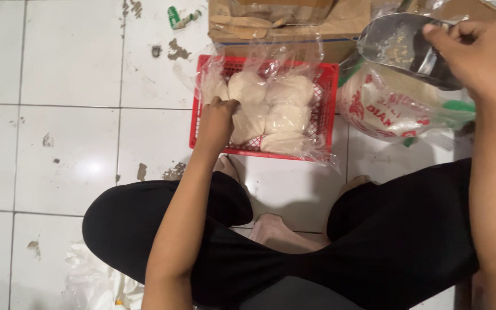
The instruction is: The person scoops a white powder into plastic bags by hand and ties the bags closed while sitting on the floor near a red crate.
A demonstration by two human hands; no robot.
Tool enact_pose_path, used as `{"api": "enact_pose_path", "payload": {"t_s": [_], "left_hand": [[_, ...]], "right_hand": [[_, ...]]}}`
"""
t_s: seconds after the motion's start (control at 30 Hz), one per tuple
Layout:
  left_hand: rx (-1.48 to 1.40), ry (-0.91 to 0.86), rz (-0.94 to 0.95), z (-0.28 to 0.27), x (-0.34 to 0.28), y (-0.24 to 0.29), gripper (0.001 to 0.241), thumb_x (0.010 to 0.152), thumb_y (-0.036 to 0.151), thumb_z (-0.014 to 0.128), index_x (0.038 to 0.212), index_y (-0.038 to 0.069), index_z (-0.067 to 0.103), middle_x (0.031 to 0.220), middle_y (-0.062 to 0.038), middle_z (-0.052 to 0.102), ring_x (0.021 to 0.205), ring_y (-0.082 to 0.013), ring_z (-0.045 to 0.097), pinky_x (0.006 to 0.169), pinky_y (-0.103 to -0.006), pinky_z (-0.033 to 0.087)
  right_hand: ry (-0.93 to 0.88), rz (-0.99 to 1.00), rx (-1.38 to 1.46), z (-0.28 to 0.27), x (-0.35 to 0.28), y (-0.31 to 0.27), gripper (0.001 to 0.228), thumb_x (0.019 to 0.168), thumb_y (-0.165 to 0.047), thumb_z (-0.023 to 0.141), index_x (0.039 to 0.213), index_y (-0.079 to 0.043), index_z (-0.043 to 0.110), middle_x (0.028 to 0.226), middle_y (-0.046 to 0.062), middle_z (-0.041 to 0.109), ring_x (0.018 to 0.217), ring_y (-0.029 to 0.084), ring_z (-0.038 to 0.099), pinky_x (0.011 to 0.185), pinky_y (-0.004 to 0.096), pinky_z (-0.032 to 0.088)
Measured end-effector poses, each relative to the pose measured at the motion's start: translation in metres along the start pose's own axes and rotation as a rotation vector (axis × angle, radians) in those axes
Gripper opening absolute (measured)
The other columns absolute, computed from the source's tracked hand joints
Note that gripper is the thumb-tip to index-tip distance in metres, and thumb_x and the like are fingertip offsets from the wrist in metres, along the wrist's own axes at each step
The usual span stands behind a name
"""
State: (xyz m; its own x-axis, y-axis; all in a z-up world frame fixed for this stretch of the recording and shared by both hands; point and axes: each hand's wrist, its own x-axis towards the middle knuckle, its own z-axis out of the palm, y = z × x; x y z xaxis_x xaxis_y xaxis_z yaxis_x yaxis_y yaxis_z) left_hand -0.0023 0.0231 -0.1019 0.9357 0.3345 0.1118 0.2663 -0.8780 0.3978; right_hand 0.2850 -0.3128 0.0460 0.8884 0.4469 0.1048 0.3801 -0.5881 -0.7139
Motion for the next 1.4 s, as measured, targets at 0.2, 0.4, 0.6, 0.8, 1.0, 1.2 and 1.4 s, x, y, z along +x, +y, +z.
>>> {"api": "enact_pose_path", "payload": {"t_s": [0.2, 0.4, 0.6, 0.8, 1.0, 1.2, 1.4], "left_hand": [[-0.147, 0.162, 0.148, -0.023, 0.027, 0.062, 0.029, 0.094, 0.004, 0.060, 0.122, 0.008, 0.067, 0.114, -0.011, 0.070, 0.109, -0.0310, 0.060, 0.093, -0.0466, 0.043], [-0.545, 0.114, 0.298, -0.031, 0.059, 0.145, 0.033, 0.099, 0.012, 0.063, 0.132, 0.007, 0.061, 0.130, -0.019, 0.063, 0.126, -0.0395, 0.056, 0.109, -0.0480, 0.044], [-0.712, 0.148, 0.138, 0.028, 0.115, 0.209, 0.045, 0.102, 0.027, 0.069, 0.140, 0.007, 0.058, 0.135, -0.026, 0.060, 0.127, -0.0445, 0.055, 0.108, -0.0506, 0.042], [-0.549, 0.016, 0.028, 0.084, 0.149, 0.266, 0.052, 0.087, 0.036, 0.079, 0.131, 0.013, 0.063, 0.136, -0.029, 0.052, 0.123, -0.0475, 0.053, 0.103, -0.0525, 0.045], [0.011, 0.303, 0.093, 0.098, 0.175, 0.271, 0.043, 0.088, 0.009, 0.062, 0.129, 0.021, 0.058, 0.152, -0.019, 0.045, 0.132, -0.0402, 0.053, 0.100, -0.0529, 0.047], [-0.096, -0.056, 0.178, 0.136, 0.210, 0.253, 0.068, 0.090, -0.004, 0.053, 0.154, 0.017, 0.042, 0.150, -0.018, 0.044, 0.131, -0.0384, 0.050, 0.096, -0.0472, 0.052], [-0.494, -0.023, 0.341, 0.203, 0.244, 0.177, 0.031, 0.097, 0.002, 0.054, 0.126, 0.005, 0.067, 0.116, -0.022, 0.069, 0.109, -0.0406, 0.068, 0.093, -0.0434, 0.056]], "right_hand": [[0.012, 0.087, -0.012, -0.030, -0.002, 0.040, 0.056, 0.108, -0.029, 0.080, 0.067, 0.001, 0.058, 0.059, -0.005, 0.047, 0.057, 0.005, 0.041, 0.055, 0.027, 0.031], [0.089, 0.229, 0.420, -0.064, -0.001, 0.089, 0.028, 0.101, -0.032, 0.082, 0.093, -0.008, 0.073, 0.086, -0.004, 0.069, 0.074, 0.003, 0.058, 0.066, 0.023, 0.046], [-0.040, 0.104, -0.239, -0.063, -0.016, 0.115, 0.034, 0.084, -0.032, 0.090, 0.092, -0.003, 0.074, 0.082, 0.011, 0.069, 0.071, 0.023, 0.062, 0.063, 0.042, 0.050], [-0.133, -0.366, -0.372, 0.001, -0.002, 0.135, 0.027, 0.085, -0.025, 0.083, 0.100, -0.003, 0.076, 0.103, 0.021, 0.071, 0.098, 0.038, 0.067, 0.089, 0.045, 0.054], [0.196, -0.202, -0.280, -0.029, 0.017, 0.158, 0.036, 0.086, -0.017, 0.081, 0.118, -0.003, 0.074, 0.120, 0.022, 0.067, 0.113, 0.039, 0.063, 0.099, 0.045, 0.050], [-0.002, 0.001, -0.232, 0.015, 0.027, 0.264, 0.061, 0.071, -0.003, 0.077, 0.131, -0.011, 0.069, 0.120, 0.027, 0.060, 0.103, 0.040, 0.062, 0.090, 0.044, 0.051], [0.028, 0.456, 0.660, 0.025, 0.052, 0.349, 0.013, 0.107, -0.006, 0.063, 0.116, 0.000, 0.070, 0.105, 0.008, 0.069, 0.094, 0.021, 0.062, 0.087, 0.035, 0.051]]}}
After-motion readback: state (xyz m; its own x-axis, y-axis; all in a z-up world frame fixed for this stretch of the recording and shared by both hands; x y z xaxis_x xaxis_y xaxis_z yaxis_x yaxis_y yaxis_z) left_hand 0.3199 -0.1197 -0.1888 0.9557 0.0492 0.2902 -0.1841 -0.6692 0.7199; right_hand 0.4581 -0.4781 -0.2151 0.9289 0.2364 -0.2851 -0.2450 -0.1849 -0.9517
